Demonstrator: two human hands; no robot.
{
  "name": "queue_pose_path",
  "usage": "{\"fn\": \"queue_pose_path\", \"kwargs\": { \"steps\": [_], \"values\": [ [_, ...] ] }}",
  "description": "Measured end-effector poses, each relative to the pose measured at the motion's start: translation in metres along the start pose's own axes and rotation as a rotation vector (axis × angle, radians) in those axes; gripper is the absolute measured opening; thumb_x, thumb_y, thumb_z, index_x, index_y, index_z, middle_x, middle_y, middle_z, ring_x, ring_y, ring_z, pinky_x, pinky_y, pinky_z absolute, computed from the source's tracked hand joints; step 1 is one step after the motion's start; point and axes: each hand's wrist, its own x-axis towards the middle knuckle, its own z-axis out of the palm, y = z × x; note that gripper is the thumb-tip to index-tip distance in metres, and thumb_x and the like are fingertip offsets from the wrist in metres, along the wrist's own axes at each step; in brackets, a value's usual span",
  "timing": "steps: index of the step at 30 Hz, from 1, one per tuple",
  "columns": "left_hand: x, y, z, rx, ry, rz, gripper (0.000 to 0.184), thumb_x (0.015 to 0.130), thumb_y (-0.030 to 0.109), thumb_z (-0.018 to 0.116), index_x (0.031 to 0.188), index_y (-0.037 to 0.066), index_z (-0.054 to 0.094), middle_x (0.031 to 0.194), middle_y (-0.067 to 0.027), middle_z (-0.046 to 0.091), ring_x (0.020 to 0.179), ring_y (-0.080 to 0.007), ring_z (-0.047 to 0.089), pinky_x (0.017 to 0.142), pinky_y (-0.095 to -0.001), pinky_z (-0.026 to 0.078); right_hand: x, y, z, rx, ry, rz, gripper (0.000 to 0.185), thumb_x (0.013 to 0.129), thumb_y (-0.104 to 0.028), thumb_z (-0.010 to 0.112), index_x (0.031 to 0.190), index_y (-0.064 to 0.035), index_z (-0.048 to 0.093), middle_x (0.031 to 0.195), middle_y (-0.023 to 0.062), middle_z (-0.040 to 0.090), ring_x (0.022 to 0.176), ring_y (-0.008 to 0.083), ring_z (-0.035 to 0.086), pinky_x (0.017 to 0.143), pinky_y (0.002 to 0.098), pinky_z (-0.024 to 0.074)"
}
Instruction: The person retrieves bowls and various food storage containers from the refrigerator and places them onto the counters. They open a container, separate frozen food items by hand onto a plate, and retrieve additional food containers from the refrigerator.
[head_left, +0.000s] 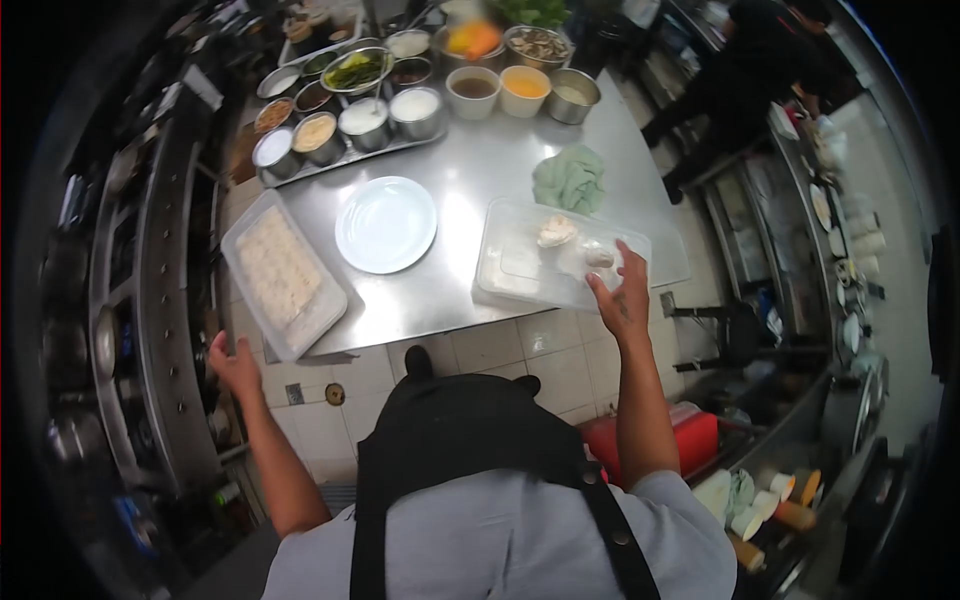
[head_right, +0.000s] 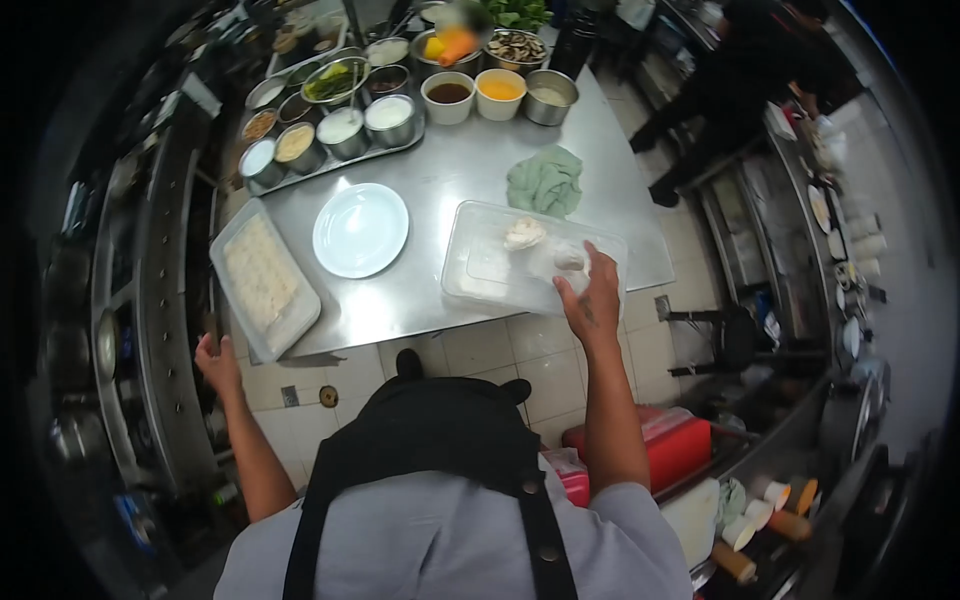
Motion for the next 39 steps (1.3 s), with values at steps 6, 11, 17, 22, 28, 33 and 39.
{"fn": "queue_pose_path", "kwargs": {
  "steps": [6,11,17,22,28,33,39],
  "values": [
    [0.057,-0.069,0.013,-0.289,-0.251,-0.148,0.03,0.085,0.013,0.067,0.111,0.0,0.059,0.104,-0.0075,0.06,0.094,-0.0168,0.056,0.087,-0.0302,0.044,0.016,-0.004,0.02,-0.252,-0.115,0.078,0.043,0.077,-0.018,0.074,0.117,-0.0066,0.059,0.102,0.0114,0.059,0.096,0.0276,0.058,0.081,0.0383,0.0486],
    [0.095,-0.074,0.026,-0.32,-0.357,-0.133,0.025,0.087,0.011,0.065,0.108,0.0,0.059,0.1,-0.0057,0.06,0.089,-0.0131,0.055,0.083,-0.0272,0.045,0.013,-0.015,0.026,-0.191,-0.059,0.33,0.036,0.078,-0.02,0.072,0.109,-0.0053,0.062,0.094,0.0104,0.06,0.088,0.027,0.06,0.078,0.0381,0.0486],
    [0.113,-0.055,0.052,-0.386,-0.449,-0.106,0.021,0.087,0.009,0.065,0.104,-0.001,0.058,0.095,-0.0047,0.06,0.085,-0.0117,0.055,0.08,-0.0259,0.046,0.003,-0.05,0.04,-0.451,0.272,0.092,0.041,0.079,-0.022,0.071,0.113,-0.0037,0.059,0.104,0.0124,0.058,0.097,0.0299,0.058,0.08,0.0404,0.0484],
    [0.109,-0.048,0.07,-0.363,-0.483,-0.052,0.019,0.087,0.007,0.064,0.103,-0.001,0.059,0.093,-0.0048,0.06,0.083,-0.0121,0.055,0.079,-0.026,0.046,0.025,-0.103,0.063,-0.454,0.117,0.131,0.049,0.077,-0.027,0.074,0.117,-0.0041,0.057,0.104,0.0153,0.056,0.102,0.0336,0.056,0.083,0.043,0.0488],
    [0.112,-0.033,0.071,-0.406,-0.445,-0.07,0.018,0.086,0.005,0.064,0.102,-0.001,0.058,0.092,-0.0043,0.06,0.083,-0.0123,0.056,0.078,-0.0264,0.046,0.051,-0.125,0.088,-0.519,-0.074,0.362,0.053,0.076,-0.031,0.075,0.117,-0.0047,0.056,0.11,0.0161,0.053,0.103,0.035,0.056,0.081,0.0463,0.0502],
    [0.111,-0.024,0.059,-0.394,-0.439,-0.096,0.019,0.086,0.006,0.064,0.103,-0.001,0.057,0.093,-0.0047,0.059,0.084,-0.013,0.055,0.078,-0.0265,0.046,0.044,-0.099,0.09,-0.406,-0.044,0.305,0.056,0.073,-0.028,0.078,0.119,-0.0036,0.056,0.118,0.0174,0.052,0.104,0.0372,0.055,0.087,0.0454,0.0483],
    [0.103,0.026,0.022,-0.405,-0.326,0.109,0.021,0.088,0.008,0.063,0.106,-0.002,0.057,0.097,-0.0071,0.059,0.09,-0.0143,0.055,0.082,-0.0271,0.045,0.001,-0.075,0.033,-0.256,0.193,0.171,0.057,0.074,-0.023,0.077,0.122,-0.0041,0.054,0.115,0.0182,0.054,0.106,0.0367,0.055,0.089,0.0435,0.0466]
  ]
}}
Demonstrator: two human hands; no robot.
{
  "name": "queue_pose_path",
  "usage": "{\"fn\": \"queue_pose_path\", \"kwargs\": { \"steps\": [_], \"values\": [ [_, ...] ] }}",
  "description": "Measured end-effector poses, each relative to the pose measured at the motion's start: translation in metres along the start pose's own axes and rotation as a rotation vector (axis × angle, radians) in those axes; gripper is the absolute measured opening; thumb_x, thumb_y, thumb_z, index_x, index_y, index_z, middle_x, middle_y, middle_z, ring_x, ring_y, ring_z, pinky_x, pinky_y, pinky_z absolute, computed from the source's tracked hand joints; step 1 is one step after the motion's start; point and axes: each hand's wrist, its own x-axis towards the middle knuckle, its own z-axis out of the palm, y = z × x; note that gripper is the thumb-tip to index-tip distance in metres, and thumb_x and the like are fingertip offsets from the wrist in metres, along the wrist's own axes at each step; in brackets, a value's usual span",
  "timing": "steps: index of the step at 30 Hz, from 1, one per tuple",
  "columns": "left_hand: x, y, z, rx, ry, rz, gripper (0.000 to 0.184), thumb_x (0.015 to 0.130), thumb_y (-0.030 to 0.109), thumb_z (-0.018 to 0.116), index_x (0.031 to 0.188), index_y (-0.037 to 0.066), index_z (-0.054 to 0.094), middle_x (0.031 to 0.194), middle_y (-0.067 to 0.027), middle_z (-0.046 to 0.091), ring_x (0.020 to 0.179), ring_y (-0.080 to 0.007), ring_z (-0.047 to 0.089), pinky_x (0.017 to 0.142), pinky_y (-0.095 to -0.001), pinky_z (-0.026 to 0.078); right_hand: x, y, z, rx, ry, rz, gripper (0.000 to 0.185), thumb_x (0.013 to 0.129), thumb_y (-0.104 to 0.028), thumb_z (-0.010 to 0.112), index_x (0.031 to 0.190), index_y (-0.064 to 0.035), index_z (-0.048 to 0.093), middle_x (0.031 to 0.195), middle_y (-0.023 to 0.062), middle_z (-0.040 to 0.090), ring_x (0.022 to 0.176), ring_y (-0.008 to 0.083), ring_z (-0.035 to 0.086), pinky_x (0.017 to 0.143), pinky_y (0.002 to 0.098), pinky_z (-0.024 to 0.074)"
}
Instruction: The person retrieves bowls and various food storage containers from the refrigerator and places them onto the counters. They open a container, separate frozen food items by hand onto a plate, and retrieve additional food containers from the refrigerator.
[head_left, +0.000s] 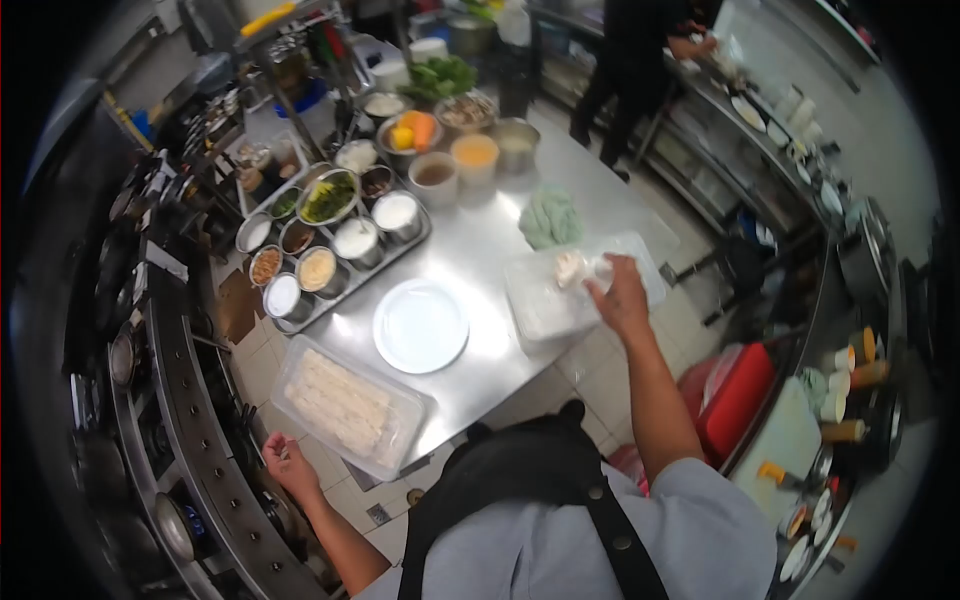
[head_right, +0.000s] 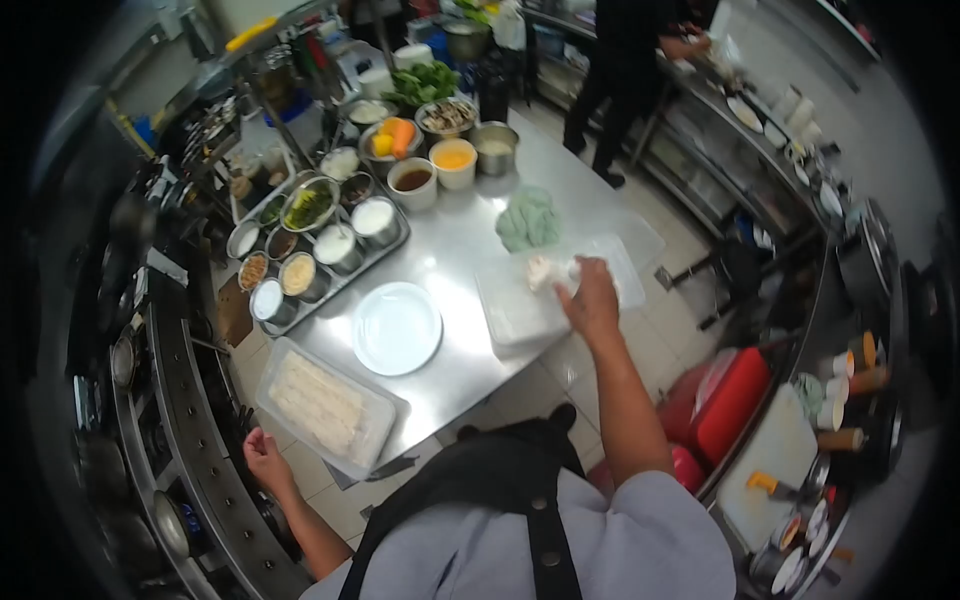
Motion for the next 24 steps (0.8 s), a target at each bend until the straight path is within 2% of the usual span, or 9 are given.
{"fn": "queue_pose_path", "kwargs": {
  "steps": [5,11,12,13,16,18,19,21,24],
  "values": [
    [-0.019,0.084,0.046,-0.208,-0.174,0.031,0.02,0.09,0.008,0.061,0.107,-0.002,0.057,0.101,-0.0084,0.06,0.094,-0.0153,0.056,0.084,-0.0279,0.045,-0.009,0.056,-0.029,0.065,-0.057,0.303,0.058,0.074,-0.022,0.077,0.122,-0.0028,0.053,0.112,0.0184,0.055,0.106,0.0362,0.055,0.089,0.0421,0.0463],
    [-0.106,0.193,0.18,-0.138,-0.781,0.107,0.024,0.086,0.006,0.066,0.109,0.004,0.059,0.1,-0.0049,0.061,0.092,-0.0151,0.059,0.079,-0.0282,0.048,0.007,0.06,0.003,0.149,-0.088,-0.023,0.053,0.075,-0.021,0.076,0.119,-0.0007,0.055,0.106,0.0173,0.056,0.1,0.0357,0.055,0.084,0.0427,0.0473],
    [-0.121,0.223,0.199,-0.011,-0.907,0.254,0.028,0.083,0.005,0.068,0.11,0.005,0.059,0.102,-0.0068,0.061,0.093,-0.0164,0.059,0.077,-0.0288,0.048,0.012,0.065,0.011,0.122,-0.134,-0.018,0.051,0.075,-0.02,0.075,0.118,0.0003,0.055,0.104,0.0171,0.056,0.098,0.0367,0.054,0.083,0.0433,0.0473],
    [-0.134,0.24,0.217,-0.017,-0.992,0.446,0.03,0.083,0.007,0.069,0.112,0.006,0.059,0.106,-0.0088,0.059,0.096,-0.0187,0.059,0.068,-0.0274,0.049,0.013,0.07,0.015,0.141,-0.143,-0.013,0.051,0.075,-0.02,0.075,0.118,0.0003,0.055,0.104,0.0171,0.056,0.098,0.0367,0.054,0.083,0.0433,0.0473],
    [-0.162,0.296,0.252,0.032,-1.252,0.373,0.035,0.084,0.012,0.069,0.116,0.006,0.058,0.11,-0.0081,0.058,0.097,-0.0153,0.058,0.054,-0.0226,0.046,0.018,0.084,0.014,0.208,-0.112,-0.043,0.046,0.079,-0.018,0.073,0.118,-0.0001,0.056,0.101,0.0135,0.059,0.093,0.0286,0.058,0.079,0.0373,0.0484],
    [-0.176,0.306,0.273,0.039,-1.303,0.366,0.036,0.084,0.014,0.069,0.117,0.006,0.058,0.11,-0.0085,0.058,0.096,-0.0151,0.058,0.051,-0.0216,0.045,0.021,0.091,0.003,0.995,-0.406,0.351,0.041,0.085,-0.018,0.07,0.12,-0.0011,0.055,0.103,0.0095,0.062,0.087,0.0181,0.058,0.075,0.0301,0.0478],
    [-0.179,0.309,0.279,0.059,-1.316,0.381,0.036,0.085,0.015,0.069,0.118,0.005,0.058,0.11,-0.0088,0.058,0.095,-0.0153,0.058,0.052,-0.0222,0.045,0.021,0.099,0.001,1.0,-0.417,0.353,0.041,0.085,-0.018,0.07,0.12,-0.0011,0.055,0.103,0.0095,0.062,0.087,0.0181,0.058,0.075,0.0301,0.0478],
    [-0.183,0.312,0.283,0.093,-1.324,0.389,0.037,0.085,0.016,0.069,0.119,0.005,0.058,0.109,-0.0091,0.058,0.094,-0.0155,0.059,0.052,-0.0227,0.046,0.02,0.111,-0.001,1.841,-0.477,0.509,0.04,0.09,-0.018,0.066,0.124,-0.0013,0.053,0.105,0.0075,0.063,0.082,0.0119,0.057,0.071,0.026,0.047],
    [-0.185,0.314,0.284,0.202,-1.32,0.28,0.037,0.086,0.018,0.07,0.119,0.005,0.058,0.106,-0.0083,0.06,0.094,-0.0153,0.059,0.058,-0.0246,0.047,0.025,0.128,-0.007,2.014,-0.536,0.554,0.042,0.091,-0.017,0.065,0.127,-0.0013,0.051,0.106,0.0077,0.063,0.083,0.0138,0.058,0.071,0.0273,0.0476]
  ]
}}
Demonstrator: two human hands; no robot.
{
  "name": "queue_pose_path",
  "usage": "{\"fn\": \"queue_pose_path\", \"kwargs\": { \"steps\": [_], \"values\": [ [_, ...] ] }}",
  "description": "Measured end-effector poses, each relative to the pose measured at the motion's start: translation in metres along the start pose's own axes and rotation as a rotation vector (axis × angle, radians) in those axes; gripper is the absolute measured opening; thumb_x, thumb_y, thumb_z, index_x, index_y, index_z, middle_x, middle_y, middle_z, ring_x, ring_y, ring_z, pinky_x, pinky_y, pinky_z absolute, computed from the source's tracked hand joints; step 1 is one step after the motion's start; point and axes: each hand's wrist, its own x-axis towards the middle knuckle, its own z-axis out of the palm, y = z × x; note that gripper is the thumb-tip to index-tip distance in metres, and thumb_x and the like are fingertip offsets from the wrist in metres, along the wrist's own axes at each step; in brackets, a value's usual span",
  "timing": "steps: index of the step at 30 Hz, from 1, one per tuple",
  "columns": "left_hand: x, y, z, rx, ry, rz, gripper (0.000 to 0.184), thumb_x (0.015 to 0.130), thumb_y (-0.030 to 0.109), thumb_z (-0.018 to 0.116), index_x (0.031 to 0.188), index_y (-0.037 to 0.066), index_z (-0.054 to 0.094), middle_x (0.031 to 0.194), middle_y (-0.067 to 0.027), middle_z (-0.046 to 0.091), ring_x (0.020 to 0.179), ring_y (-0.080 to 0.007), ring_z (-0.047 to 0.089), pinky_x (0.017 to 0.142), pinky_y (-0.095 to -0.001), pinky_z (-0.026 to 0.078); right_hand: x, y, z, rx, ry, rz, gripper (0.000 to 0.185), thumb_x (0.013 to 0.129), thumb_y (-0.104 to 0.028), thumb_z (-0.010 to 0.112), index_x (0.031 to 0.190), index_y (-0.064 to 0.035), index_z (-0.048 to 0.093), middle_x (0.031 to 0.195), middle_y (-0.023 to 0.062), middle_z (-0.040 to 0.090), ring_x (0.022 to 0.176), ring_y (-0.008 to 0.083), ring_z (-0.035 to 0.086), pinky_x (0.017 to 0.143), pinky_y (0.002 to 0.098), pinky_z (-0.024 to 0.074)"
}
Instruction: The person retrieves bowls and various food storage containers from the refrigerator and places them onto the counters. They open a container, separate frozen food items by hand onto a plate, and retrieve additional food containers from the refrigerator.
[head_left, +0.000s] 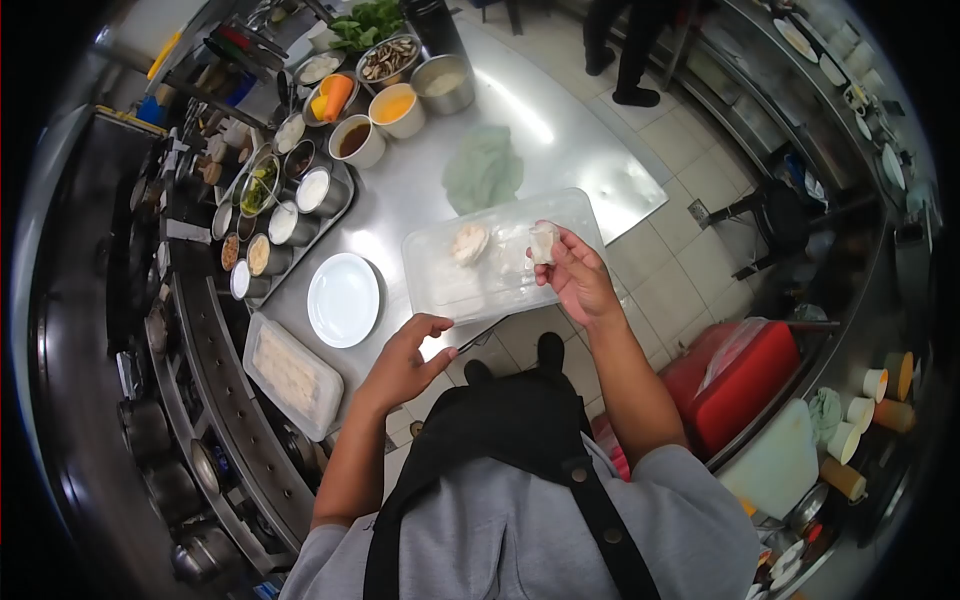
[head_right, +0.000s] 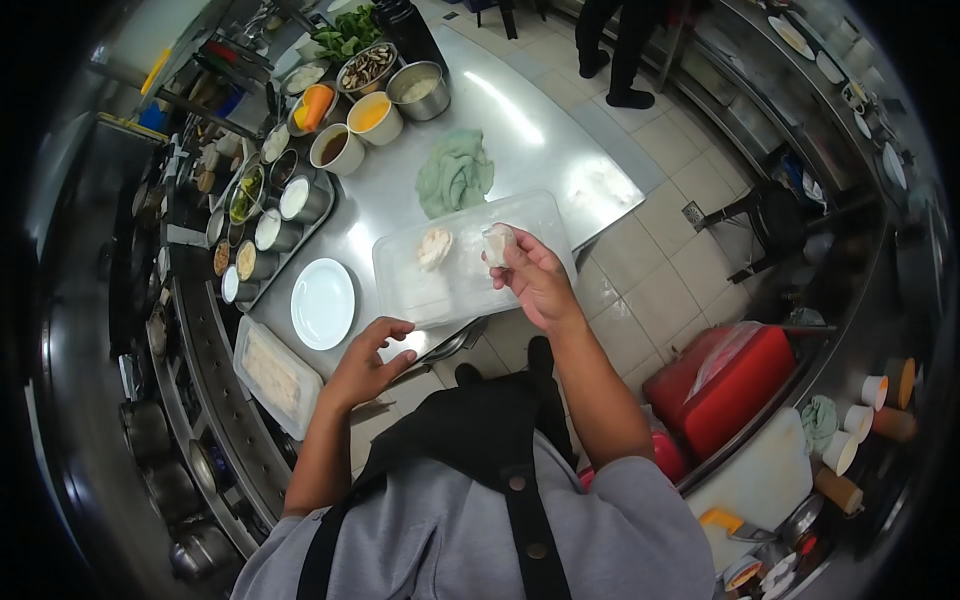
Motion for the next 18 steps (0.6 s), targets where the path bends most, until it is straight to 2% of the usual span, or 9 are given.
{"fn": "queue_pose_path", "kwargs": {
  "steps": [4,6,7,9,11,13,15,17,18],
  "values": [
    [-0.009,-0.013,0.008,0.0,0.067,-0.124,0.037,0.085,0.02,0.07,0.117,0.005,0.059,0.102,-0.0065,0.062,0.094,-0.0152,0.059,0.07,-0.0282,0.047,0.009,-0.007,-0.008,-0.342,0.118,-0.062,0.043,0.091,-0.015,0.064,0.129,-0.0014,0.051,0.106,0.0096,0.064,0.082,0.0152,0.058,0.071,0.0281,0.0476],
    [-0.014,-0.023,0.014,-0.013,0.101,-0.16,0.037,0.085,0.02,0.07,0.117,0.005,0.059,0.102,-0.0063,0.062,0.094,-0.0151,0.059,0.073,-0.0289,0.047,0.007,-0.015,0.006,-1.157,0.246,-0.233,0.046,0.088,-0.015,0.066,0.129,-0.0021,0.05,0.107,0.0123,0.063,0.087,0.0223,0.059,0.076,0.0322,0.0483],
    [-0.016,-0.023,0.018,-0.032,0.103,-0.167,0.035,0.085,0.02,0.07,0.115,0.005,0.06,0.101,-0.0065,0.063,0.093,-0.0155,0.06,0.073,-0.0294,0.047,0.01,-0.014,0.007,-1.157,0.225,-0.231,0.046,0.088,-0.015,0.066,0.129,-0.0021,0.05,0.107,0.0123,0.063,0.087,0.0223,0.059,0.076,0.0322,0.0483],
    [-0.017,-0.029,0.026,-0.055,0.123,-0.182,0.033,0.085,0.02,0.07,0.113,0.004,0.061,0.1,-0.0068,0.063,0.092,-0.0159,0.06,0.074,-0.0299,0.047,0.018,-0.011,0.003,-1.687,0.089,-0.435,0.051,0.084,-0.015,0.069,0.13,-0.0028,0.05,0.111,0.0151,0.059,0.097,0.0299,0.057,0.081,0.0357,0.0485],
    [-0.013,-0.037,0.033,0.0,0.275,-0.12,0.032,0.084,0.021,0.071,0.109,0.002,0.061,0.096,-0.0101,0.063,0.08,-0.017,0.06,0.061,-0.0293,0.047,0.026,-0.004,0.0,-1.74,0.022,-0.395,0.052,0.082,-0.015,0.07,0.129,-0.0027,0.05,0.112,0.0157,0.057,0.101,0.0323,0.055,0.085,0.0375,0.0472],
    [-0.009,-0.046,0.037,-0.015,0.377,-0.141,0.029,0.083,0.019,0.07,0.105,0.001,0.062,0.09,-0.009,0.065,0.079,-0.0164,0.06,0.063,-0.0295,0.048,0.027,-0.004,0.003,-1.8,-0.054,-0.354,0.053,0.081,-0.016,0.071,0.129,-0.0027,0.05,0.113,0.0164,0.056,0.105,0.0347,0.053,0.089,0.0392,0.0459],
    [-0.007,-0.066,0.042,-0.123,0.516,-0.241,0.029,0.083,0.019,0.07,0.103,-0.001,0.062,0.083,-0.0086,0.065,0.076,-0.0169,0.061,0.065,-0.0296,0.048,0.019,-0.013,0.013,-1.742,-0.033,-0.544,0.055,0.08,-0.016,0.072,0.128,-0.0015,0.05,0.113,0.0177,0.055,0.105,0.0358,0.052,0.095,0.0414,0.0421],
    [-0.014,-0.072,0.039,-0.193,0.596,-0.329,0.029,0.084,0.02,0.069,0.101,-0.003,0.061,0.079,-0.0082,0.064,0.072,-0.0166,0.06,0.067,-0.0295,0.049,0.009,-0.017,-0.002,-1.664,0.156,-0.694,0.062,0.075,-0.019,0.076,0.127,0.0004,0.048,0.117,0.019,0.053,0.109,0.0387,0.049,0.098,0.0455,0.039],
    [-0.022,-0.077,0.039,-0.149,0.595,-0.34,0.03,0.084,0.02,0.069,0.1,-0.003,0.061,0.079,-0.0085,0.064,0.072,-0.0159,0.06,0.067,-0.0294,0.049,-0.002,-0.019,-0.012,-1.646,0.272,-0.658,0.068,0.073,-0.021,0.078,0.128,0.0011,0.046,0.122,0.0204,0.05,0.114,0.0393,0.046,0.099,0.0463,0.038]
  ]
}}
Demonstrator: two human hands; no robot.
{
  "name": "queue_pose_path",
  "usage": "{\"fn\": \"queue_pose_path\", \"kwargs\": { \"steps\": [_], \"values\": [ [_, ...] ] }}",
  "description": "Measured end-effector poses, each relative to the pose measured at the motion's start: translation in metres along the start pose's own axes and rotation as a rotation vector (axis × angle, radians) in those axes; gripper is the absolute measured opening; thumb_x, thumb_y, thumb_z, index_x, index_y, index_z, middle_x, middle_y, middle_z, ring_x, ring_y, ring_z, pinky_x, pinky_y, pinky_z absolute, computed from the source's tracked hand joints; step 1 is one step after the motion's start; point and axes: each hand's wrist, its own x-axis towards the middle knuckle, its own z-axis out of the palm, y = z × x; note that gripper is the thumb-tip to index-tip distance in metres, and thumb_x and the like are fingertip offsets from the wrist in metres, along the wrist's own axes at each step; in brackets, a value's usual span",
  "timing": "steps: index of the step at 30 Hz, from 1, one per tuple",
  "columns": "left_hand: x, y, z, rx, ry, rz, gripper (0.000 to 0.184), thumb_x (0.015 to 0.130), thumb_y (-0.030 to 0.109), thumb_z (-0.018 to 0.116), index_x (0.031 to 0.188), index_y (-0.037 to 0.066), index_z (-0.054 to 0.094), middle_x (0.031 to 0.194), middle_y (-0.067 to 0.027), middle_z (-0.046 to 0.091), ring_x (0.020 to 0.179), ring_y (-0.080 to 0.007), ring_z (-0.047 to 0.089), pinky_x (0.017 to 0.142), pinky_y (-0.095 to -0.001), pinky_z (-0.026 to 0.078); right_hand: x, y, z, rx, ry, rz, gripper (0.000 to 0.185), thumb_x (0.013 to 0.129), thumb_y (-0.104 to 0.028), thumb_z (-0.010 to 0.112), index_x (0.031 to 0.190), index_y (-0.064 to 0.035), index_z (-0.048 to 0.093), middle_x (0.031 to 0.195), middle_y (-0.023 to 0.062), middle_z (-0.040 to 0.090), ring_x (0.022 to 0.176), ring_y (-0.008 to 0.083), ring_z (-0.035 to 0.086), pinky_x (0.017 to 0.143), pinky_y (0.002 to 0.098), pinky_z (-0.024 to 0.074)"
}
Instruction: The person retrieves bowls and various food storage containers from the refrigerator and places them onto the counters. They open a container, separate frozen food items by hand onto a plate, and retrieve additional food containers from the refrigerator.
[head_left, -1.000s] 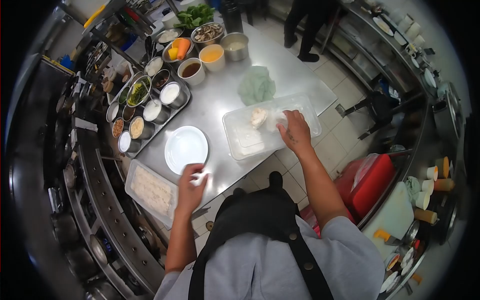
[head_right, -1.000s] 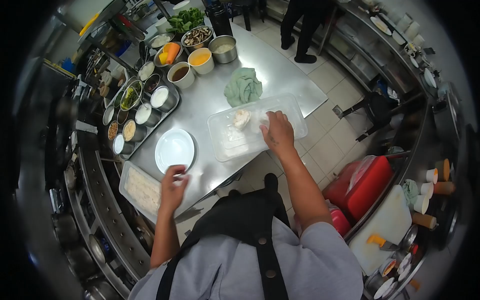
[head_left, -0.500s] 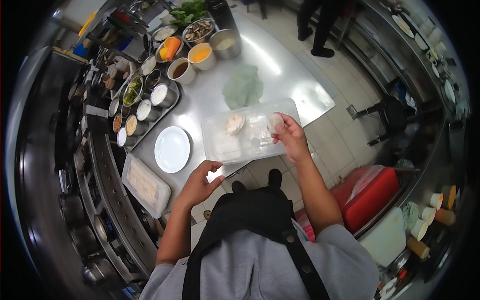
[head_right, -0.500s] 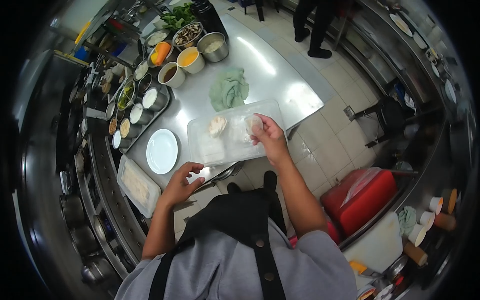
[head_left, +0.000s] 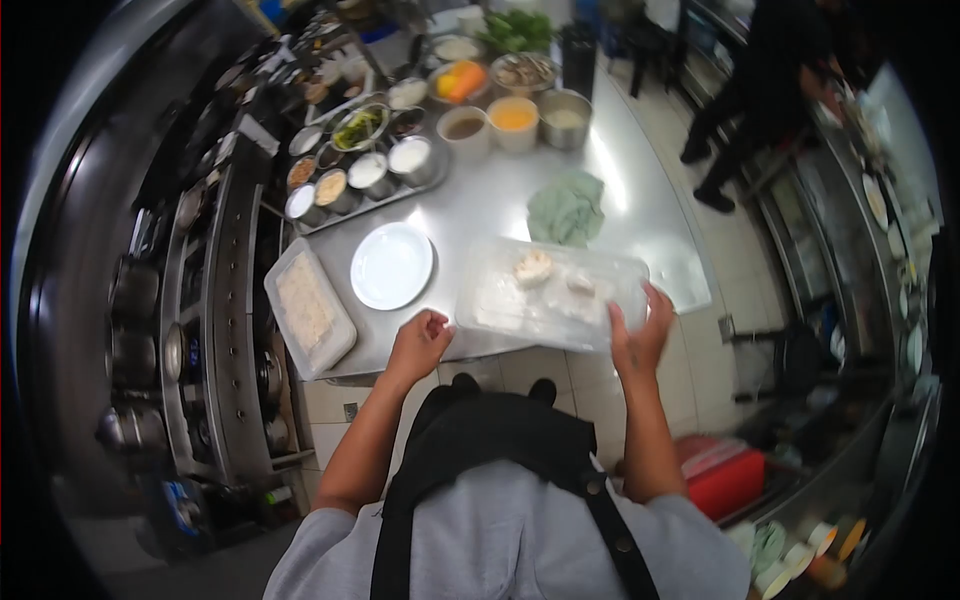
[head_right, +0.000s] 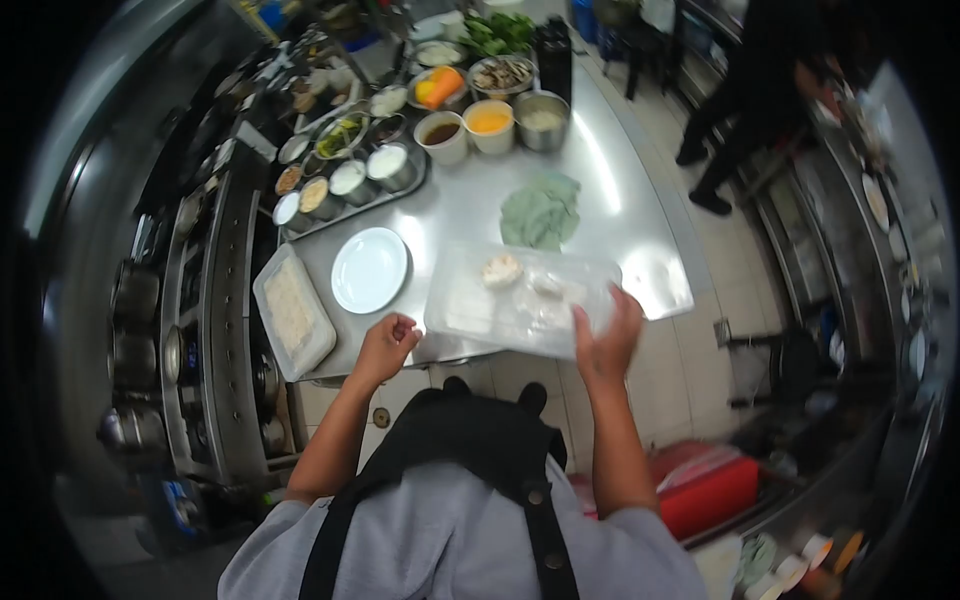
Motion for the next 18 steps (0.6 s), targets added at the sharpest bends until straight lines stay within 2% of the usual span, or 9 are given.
{"fn": "queue_pose_path", "kwargs": {
  "steps": [1,3,5,8,11,13,15,16,18],
  "values": [
    [-0.003,-0.005,-0.005,0.046,0.005,0.004,0.03,0.085,0.021,0.069,0.1,-0.004,0.061,0.079,-0.0087,0.064,0.072,-0.0152,0.06,0.067,-0.0293,0.049,-0.01,0.008,-0.008,-0.014,0.047,0.099,0.074,0.07,-0.023,0.081,0.13,0.0018,0.044,0.127,0.0218,0.046,0.118,0.0398,0.044,0.1,0.0472,0.0371],
    [-0.012,-0.014,-0.009,0.043,-0.029,-0.087,0.033,0.085,0.022,0.069,0.104,-0.003,0.06,0.08,-0.0076,0.064,0.074,-0.0143,0.061,0.068,-0.0286,0.049,-0.025,0.018,-0.024,-0.003,-0.118,-0.068,0.081,0.071,-0.025,0.081,0.134,0.0024,0.038,0.135,0.0249,0.038,0.126,0.0423,0.035,0.104,0.0504,0.0324],
    [-0.022,-0.021,-0.006,-0.233,-0.212,-0.335,0.037,0.085,0.022,0.07,0.11,-0.002,0.058,0.087,-0.008,0.064,0.077,-0.0149,0.062,0.068,-0.028,0.05,-0.034,0.012,-0.024,-0.024,-0.195,-0.159,0.081,0.072,-0.025,0.079,0.135,0.0019,0.036,0.137,0.0242,0.037,0.129,0.0417,0.033,0.106,0.0512,0.0294],
    [-0.017,-0.027,0.015,-0.52,-0.352,-0.243,0.066,0.084,0.023,0.071,0.136,-0.002,0.039,0.117,-0.0128,0.057,0.09,-0.0166,0.061,0.072,-0.0292,0.051,-0.052,0.008,-0.007,-0.014,-0.225,-0.19,0.079,0.075,-0.024,0.077,0.137,0.0022,0.034,0.141,0.024,0.032,0.135,0.0413,0.027,0.11,0.0524,0.0236],
    [0.004,-0.022,0.025,-0.551,-0.211,-0.197,0.087,0.083,0.024,0.072,0.147,-0.003,0.02,0.133,-0.0159,0.048,0.099,-0.0188,0.059,0.079,-0.0304,0.05,-0.058,-0.009,0.021,0.058,-0.198,-0.096,0.075,0.078,-0.019,0.073,0.136,0.0043,0.033,0.144,0.0258,0.026,0.139,0.0439,0.019,0.113,0.0538,0.0182],
    [0.007,-0.018,0.02,-0.558,-0.134,-0.226,0.085,0.084,0.025,0.071,0.147,-0.003,0.021,0.13,-0.0144,0.051,0.099,-0.0182,0.06,0.081,-0.03,0.049,-0.064,-0.019,0.034,0.075,-0.216,-0.043,0.072,0.079,-0.016,0.07,0.136,0.0057,0.032,0.146,0.0271,0.023,0.139,0.0463,0.016,0.113,0.0549,0.0156],
    [0.02,-0.015,0.005,-0.491,-0.143,-0.187,0.075,0.086,0.022,0.069,0.146,0.0,0.03,0.132,-0.0112,0.052,0.102,-0.0168,0.059,0.083,-0.0287,0.049,-0.055,-0.031,0.05,0.079,-0.206,0.012,0.066,0.082,-0.012,0.064,0.136,0.0063,0.031,0.148,0.0272,0.02,0.14,0.0446,0.014,0.114,0.0541,0.0136],
    [0.014,-0.007,-0.007,-0.379,-0.103,-0.178,0.059,0.087,0.018,0.068,0.137,-0.001,0.044,0.124,-0.0092,0.059,0.1,-0.0158,0.059,0.084,-0.0277,0.049,-0.052,-0.04,0.051,0.055,-0.226,0.034,0.064,0.083,-0.011,0.062,0.136,0.0063,0.031,0.148,0.0272,0.02,0.14,0.0434,0.016,0.114,0.0534,0.0151],
    [0.003,-0.01,-0.028,-0.378,-0.065,-0.11,0.053,0.088,0.017,0.067,0.133,-0.001,0.048,0.12,-0.0089,0.06,0.099,-0.0156,0.059,0.084,-0.0278,0.049,-0.046,-0.054,0.053,0.071,-0.233,0.036,0.064,0.082,-0.011,0.062,0.136,0.0062,0.031,0.147,0.0272,0.021,0.14,0.0433,0.016,0.114,0.053,0.016]
  ]
}}
